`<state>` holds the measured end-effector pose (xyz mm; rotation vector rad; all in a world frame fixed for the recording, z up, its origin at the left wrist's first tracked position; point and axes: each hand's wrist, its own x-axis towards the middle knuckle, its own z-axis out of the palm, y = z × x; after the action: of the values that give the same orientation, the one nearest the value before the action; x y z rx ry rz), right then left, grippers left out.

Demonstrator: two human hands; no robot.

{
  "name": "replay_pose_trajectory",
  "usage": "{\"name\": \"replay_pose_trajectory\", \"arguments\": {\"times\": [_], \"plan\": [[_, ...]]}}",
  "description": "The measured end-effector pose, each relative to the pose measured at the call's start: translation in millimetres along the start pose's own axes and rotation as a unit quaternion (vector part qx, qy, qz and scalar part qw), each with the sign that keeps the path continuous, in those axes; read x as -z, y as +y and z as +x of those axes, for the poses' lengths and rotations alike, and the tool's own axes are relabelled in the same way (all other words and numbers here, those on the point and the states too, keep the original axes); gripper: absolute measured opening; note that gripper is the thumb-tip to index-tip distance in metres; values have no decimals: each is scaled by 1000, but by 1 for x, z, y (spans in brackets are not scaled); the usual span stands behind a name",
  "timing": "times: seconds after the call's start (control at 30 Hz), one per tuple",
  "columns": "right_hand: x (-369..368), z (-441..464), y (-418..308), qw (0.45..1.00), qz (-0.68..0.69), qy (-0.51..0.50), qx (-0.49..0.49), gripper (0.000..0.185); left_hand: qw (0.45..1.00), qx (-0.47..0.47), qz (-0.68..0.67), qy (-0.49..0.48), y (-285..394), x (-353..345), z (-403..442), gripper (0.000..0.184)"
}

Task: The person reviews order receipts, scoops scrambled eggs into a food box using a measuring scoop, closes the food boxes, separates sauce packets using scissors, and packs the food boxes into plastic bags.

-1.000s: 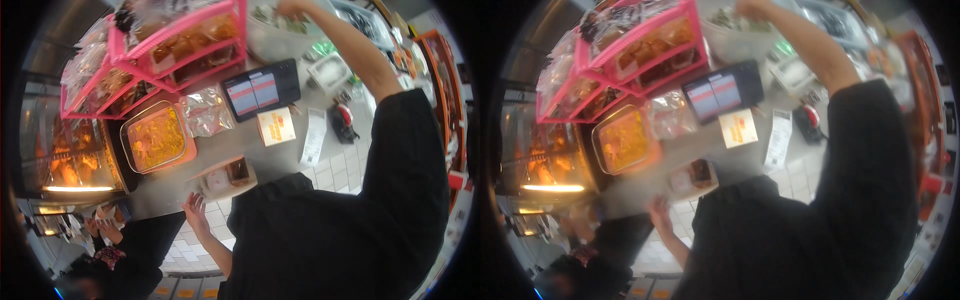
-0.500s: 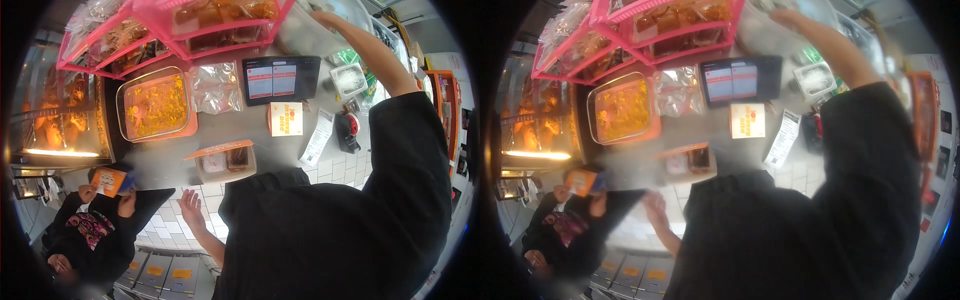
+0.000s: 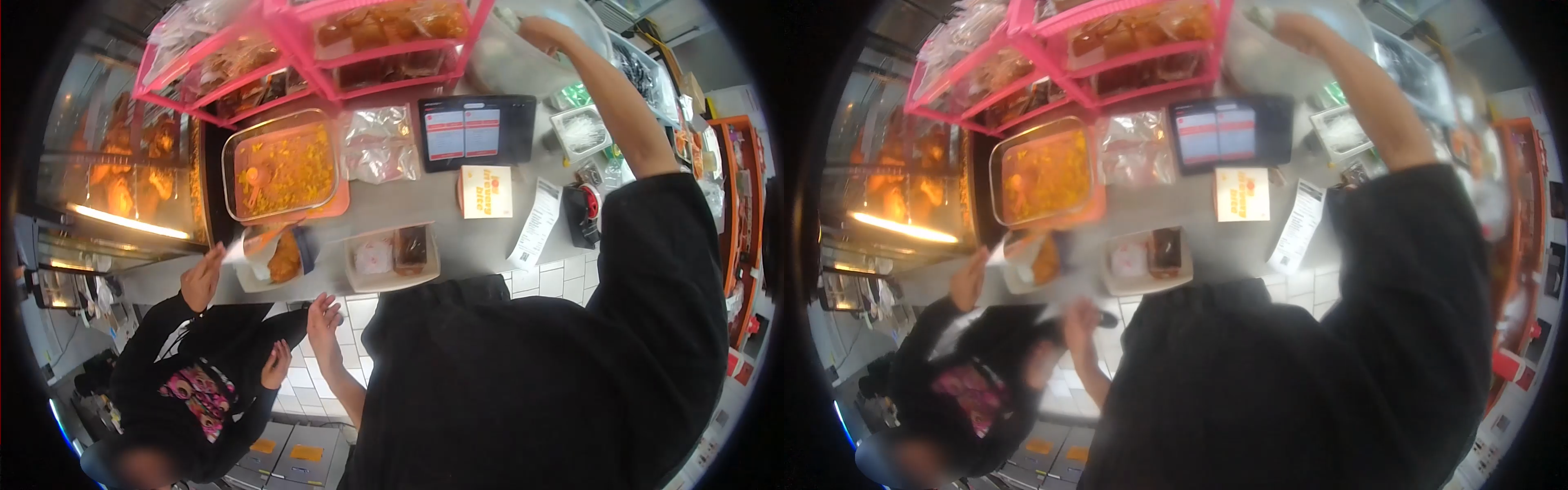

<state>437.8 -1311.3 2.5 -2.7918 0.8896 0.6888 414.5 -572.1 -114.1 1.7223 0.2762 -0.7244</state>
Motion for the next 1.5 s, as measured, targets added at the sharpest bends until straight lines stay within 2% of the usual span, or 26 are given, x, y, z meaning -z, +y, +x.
{"name": "replay_pose_trajectory", "arguments": {"times": [0.03,0.1,0.2,0.3,0.33,0.37,0.43,0.47,0.5,0.57,0.63,0.67,0.73,0.77,0.8,0.87,0.93,1.0,1.07,1.1,1.17,1.2,1.27,1.3,1.4,1.5], "plan": [[6,-14,-6,997,-75,23,24,29,1000,-3,-1,-1,3,-2,-2,46],[-9,-18,32,952,21,282,114,29,1000,-6,-3,3,15,-4,-1,44],[4,-143,-37,860,304,390,126,34,995,-89,43,12,54,-15,-1,37],[-23,-263,-94,781,546,269,137,44,984,-151,88,29,91,-27,3,32],[-50,-298,-105,765,593,229,104,36,977,-196,75,24,97,-30,7,31],[-90,-315,-109,725,628,189,211,29,968,-242,63,17,104,-32,12,30],[-132,-331,-163,656,692,26,301,30,945,-315,85,22,125,-48,18,29],[-150,-335,-197,650,726,-80,209,30,918,-382,105,26,130,-54,20,28],[-156,-332,-234,714,665,-72,204,27,917,-384,107,21,127,-56,27,28],[-177,-331,-258,770,606,-58,193,25,895,-371,223,-110,104,-48,55,27],[-195,-329,-260,871,449,5,200,37,844,-348,334,-236,95,-44,74,27],[-194,-331,-261,871,451,13,195,37,818,-306,412,-257,92,-52,69,28],[-186,-335,-265,849,503,158,-19,42,743,-191,589,-254,94,-78,27,30],[-195,-332,-276,868,464,165,-63,43,734,-203,594,-260,79,-82,20,30],[-228,-317,-284,862,468,177,-74,43,763,-346,537,-97,55,-82,23,31],[-297,-289,-300,861,507,39,-25,45,751,-482,447,53,24,-77,38,32],[-293,-290,-302,849,526,45,-36,48,954,-218,206,-21,13,-83,51,35],[-305,-286,-300,839,542,39,-40,52,944,-171,268,-88,17,-74,59,41],[-327,-263,-290,874,457,164,-20,51,963,-99,210,-136,17,-69,65,42],[-330,-259,-285,873,458,168,-27,51,961,-101,213,-143,20,-67,66,42],[-309,-260,-282,727,679,66,-78,49,950,-124,221,-184,42,-64,60,43],[-299,-263,-278,725,681,67,-84,49,948,-122,225,-188,51,-60,61,43],[-275,-270,-268,822,568,2,-44,49,904,-130,355,-200,69,-50,64,49],[-255,-273,-261,805,583,-102,-48,53,914,-107,338,-196,79,-51,59,50],[-248,-273,-259,828,538,-143,-65,52,935,-33,289,-204,99,-53,52,46],[-248,-279,-263,879,469,-85,-18,51,935,-63,266,-227,92,-52,50,42]]}}
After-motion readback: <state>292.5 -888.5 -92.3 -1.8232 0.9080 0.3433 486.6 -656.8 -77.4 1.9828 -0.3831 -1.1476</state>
